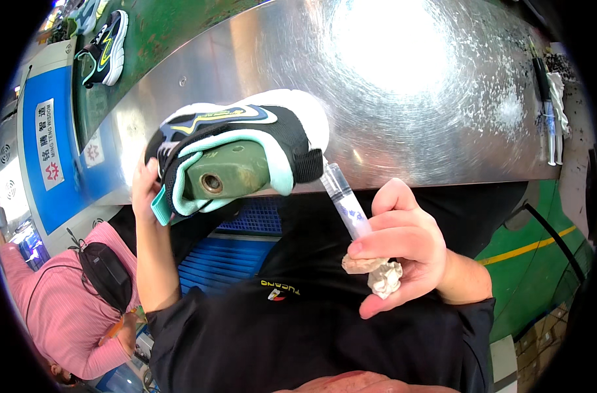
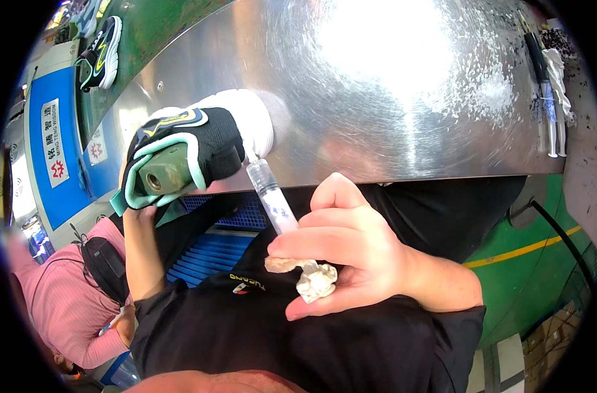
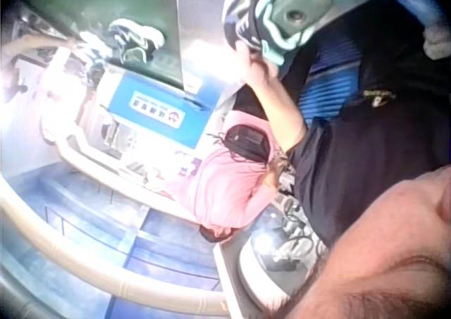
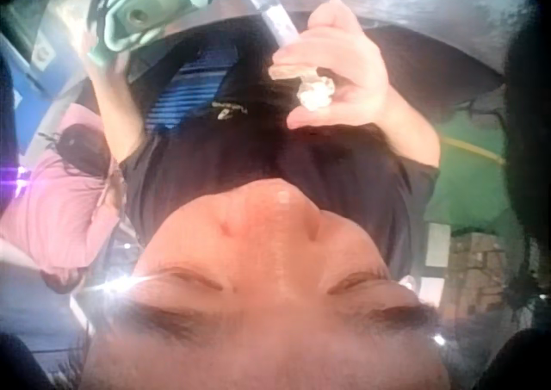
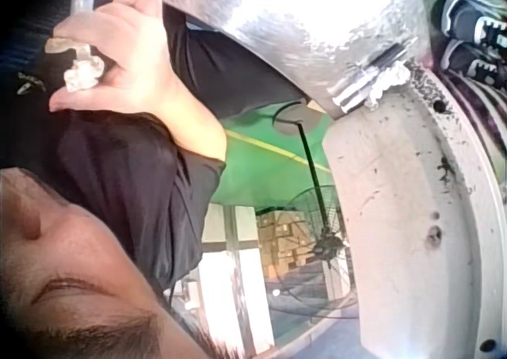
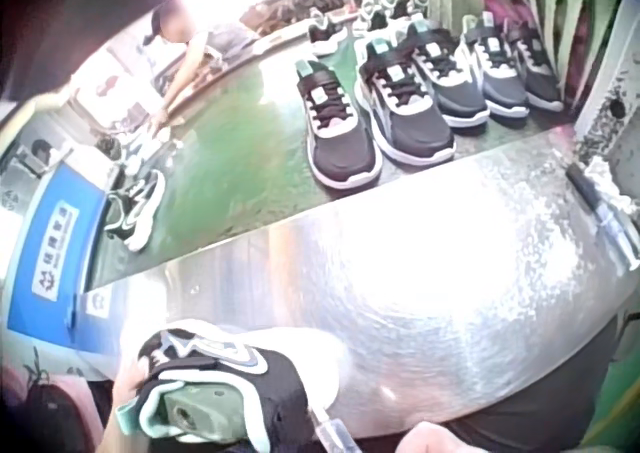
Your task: The person uses a syringe to apply glue along the sole edges of several sneakers. They pick up each shoe, inject glue into the seam between the upper and sole, rotate the shoe to cover different sides, and place it back on the table.
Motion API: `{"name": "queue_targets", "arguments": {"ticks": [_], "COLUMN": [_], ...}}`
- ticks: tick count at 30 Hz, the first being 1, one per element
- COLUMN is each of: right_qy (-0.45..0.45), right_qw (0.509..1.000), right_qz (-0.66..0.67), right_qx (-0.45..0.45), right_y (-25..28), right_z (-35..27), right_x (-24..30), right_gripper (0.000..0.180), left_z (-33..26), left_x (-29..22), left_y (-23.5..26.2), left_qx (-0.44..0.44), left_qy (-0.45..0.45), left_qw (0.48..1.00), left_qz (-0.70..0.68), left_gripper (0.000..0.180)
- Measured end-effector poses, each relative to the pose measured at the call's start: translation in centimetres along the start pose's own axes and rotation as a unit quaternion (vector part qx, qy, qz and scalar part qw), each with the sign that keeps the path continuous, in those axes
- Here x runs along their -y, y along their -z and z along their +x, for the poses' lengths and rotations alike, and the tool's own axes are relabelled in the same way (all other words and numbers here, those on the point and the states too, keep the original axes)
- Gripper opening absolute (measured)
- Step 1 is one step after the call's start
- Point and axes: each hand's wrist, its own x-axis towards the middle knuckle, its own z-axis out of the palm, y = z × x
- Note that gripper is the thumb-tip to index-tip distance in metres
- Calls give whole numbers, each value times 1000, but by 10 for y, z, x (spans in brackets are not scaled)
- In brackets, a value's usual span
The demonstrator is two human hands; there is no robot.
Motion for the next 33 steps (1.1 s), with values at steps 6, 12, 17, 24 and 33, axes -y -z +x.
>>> {"name": "queue_targets", "arguments": {"ticks": [6, 12, 17, 24, 33], "right_qy": [-12, -18, -30, -24, -16], "right_qw": [1000, 999, 999, 999, 1000], "right_qz": [-14, -35, -27, -21, -14], "right_qx": [5, 11, 6, -20, -14], "right_y": [-7, -10, -8, -10, -15], "right_z": [4, 5, 5, 4, 6], "right_x": [-2, -1, 2, 2, 6], "right_gripper": [56, 55, 52, 53, 56], "left_z": [-46, -75, -96, -100, -103], "left_x": [15, 29, 45, 46, 56], "left_y": [0, -14, -27, -73, -75], "left_qx": [-17, 25, 79, 100, 153], "left_qy": [4, 69, 122, 160, 173], "left_qw": [997, 986, 968, 949, 931], "left_qz": [-80, -153, -206, -252, -284], "left_gripper": [33, 53, 75, 90, 82]}}
